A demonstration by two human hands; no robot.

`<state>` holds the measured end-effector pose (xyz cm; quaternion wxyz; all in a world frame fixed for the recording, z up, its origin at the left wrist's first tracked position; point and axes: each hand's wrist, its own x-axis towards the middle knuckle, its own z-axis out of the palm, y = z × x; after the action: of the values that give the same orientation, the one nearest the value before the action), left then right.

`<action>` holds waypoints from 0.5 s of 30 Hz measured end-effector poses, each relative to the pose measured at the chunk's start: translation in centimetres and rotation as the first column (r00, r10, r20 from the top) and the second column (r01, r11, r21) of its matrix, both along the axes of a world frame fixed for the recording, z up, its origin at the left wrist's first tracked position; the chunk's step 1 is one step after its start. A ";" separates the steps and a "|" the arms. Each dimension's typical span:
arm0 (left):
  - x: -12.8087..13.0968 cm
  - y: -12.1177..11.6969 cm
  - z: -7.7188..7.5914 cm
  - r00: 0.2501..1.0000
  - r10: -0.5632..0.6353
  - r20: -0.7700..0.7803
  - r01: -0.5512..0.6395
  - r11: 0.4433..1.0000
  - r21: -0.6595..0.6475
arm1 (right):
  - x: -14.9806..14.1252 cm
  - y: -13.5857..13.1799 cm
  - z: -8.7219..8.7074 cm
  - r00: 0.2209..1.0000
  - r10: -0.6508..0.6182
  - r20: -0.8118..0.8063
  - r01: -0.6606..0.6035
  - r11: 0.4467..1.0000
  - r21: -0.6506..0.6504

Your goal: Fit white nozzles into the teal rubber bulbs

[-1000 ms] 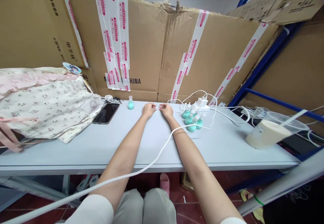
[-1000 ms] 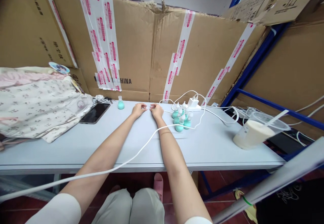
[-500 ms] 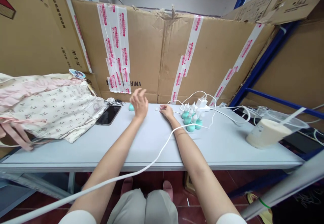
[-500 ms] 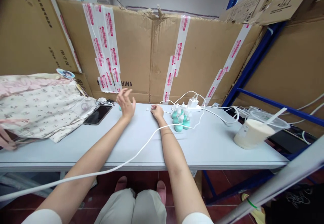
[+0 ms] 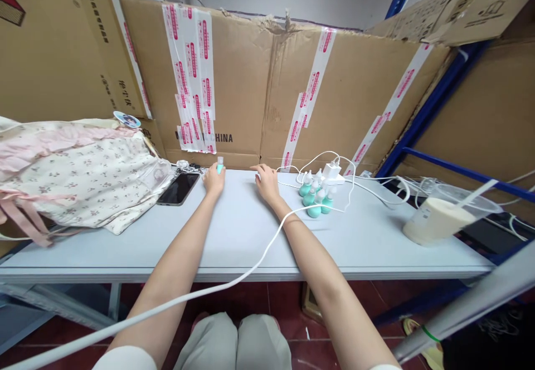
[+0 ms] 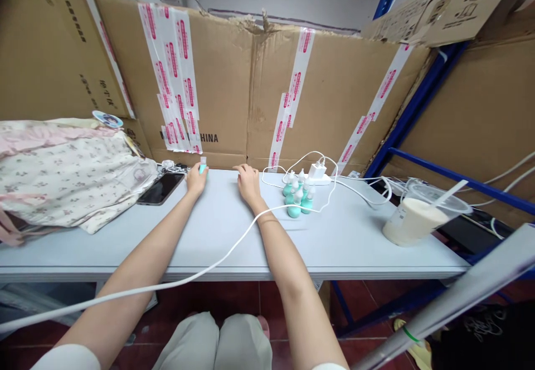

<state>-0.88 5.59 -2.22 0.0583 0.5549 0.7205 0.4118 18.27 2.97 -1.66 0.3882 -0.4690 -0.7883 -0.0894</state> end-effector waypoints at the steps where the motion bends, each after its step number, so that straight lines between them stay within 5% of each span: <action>1: 0.5 -0.2 0.3 0.998 -0.063 -0.009 0.063 0.998 0.012 | -0.3 -0.2 0.2 0.999 0.032 0.025 -0.032 0.999 0.018; 6: 3.3 -1.4 0.8 0.872 -0.487 -0.039 0.487 0.873 -0.007 | -1.1 -0.4 0.6 0.994 0.075 0.082 -0.081 0.994 0.074; 15: 3.6 -1.9 0.1 0.772 -0.636 -0.025 0.635 0.772 -0.028 | 0.6 0.4 0.2 0.970 0.060 0.237 -0.096 0.985 0.145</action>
<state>2.71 3.64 -2.13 0.1870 0.7717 0.4954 0.3522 18.87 3.37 -1.47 0.3320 -0.3922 -0.8367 -0.1893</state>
